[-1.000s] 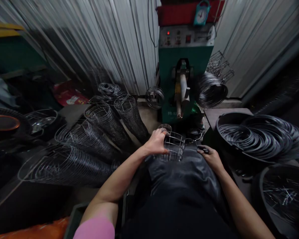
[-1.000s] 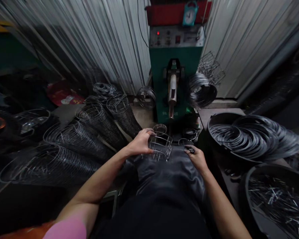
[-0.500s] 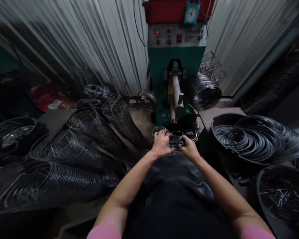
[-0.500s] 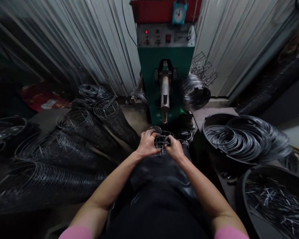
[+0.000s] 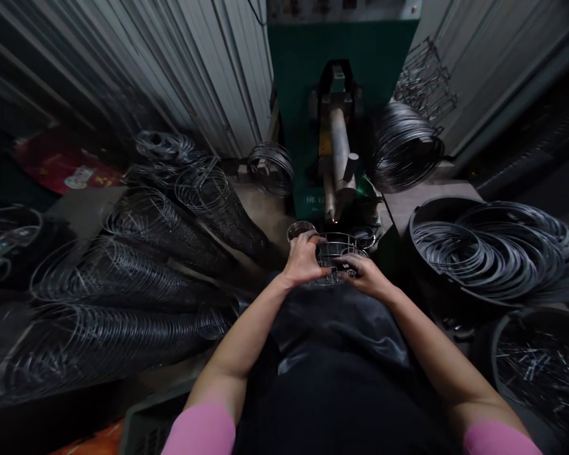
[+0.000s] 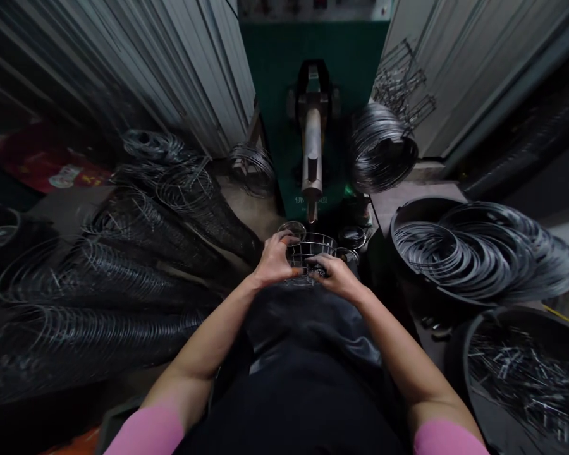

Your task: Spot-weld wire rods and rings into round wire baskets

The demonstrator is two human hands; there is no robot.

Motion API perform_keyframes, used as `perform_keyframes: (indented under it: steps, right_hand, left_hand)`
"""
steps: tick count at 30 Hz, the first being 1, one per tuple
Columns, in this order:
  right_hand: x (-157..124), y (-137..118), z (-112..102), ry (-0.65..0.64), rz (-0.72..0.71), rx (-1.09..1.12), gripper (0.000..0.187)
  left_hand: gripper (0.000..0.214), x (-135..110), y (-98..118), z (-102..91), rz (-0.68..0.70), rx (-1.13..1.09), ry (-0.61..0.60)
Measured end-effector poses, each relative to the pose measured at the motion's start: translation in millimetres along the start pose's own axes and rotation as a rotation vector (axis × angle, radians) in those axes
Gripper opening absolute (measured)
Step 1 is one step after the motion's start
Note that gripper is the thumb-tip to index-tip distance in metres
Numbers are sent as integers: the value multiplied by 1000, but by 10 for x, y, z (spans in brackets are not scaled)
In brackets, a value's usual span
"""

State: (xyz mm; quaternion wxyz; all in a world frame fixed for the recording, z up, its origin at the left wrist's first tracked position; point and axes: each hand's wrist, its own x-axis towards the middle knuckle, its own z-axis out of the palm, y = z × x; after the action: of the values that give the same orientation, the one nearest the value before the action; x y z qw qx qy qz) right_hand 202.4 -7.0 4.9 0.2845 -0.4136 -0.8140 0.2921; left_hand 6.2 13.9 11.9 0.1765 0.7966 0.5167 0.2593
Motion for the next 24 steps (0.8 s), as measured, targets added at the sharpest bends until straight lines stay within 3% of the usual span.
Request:
perform_keyframes:
  steps: [14, 24]
  right_hand:
    - [171, 119, 0, 88, -206, -103, 18]
    - [336, 184, -31, 128, -210, -149, 17]
  left_hand:
    - [71, 181, -172, 29, 2, -76, -9]
    - [71, 350, -257, 33, -8, -108, 21]
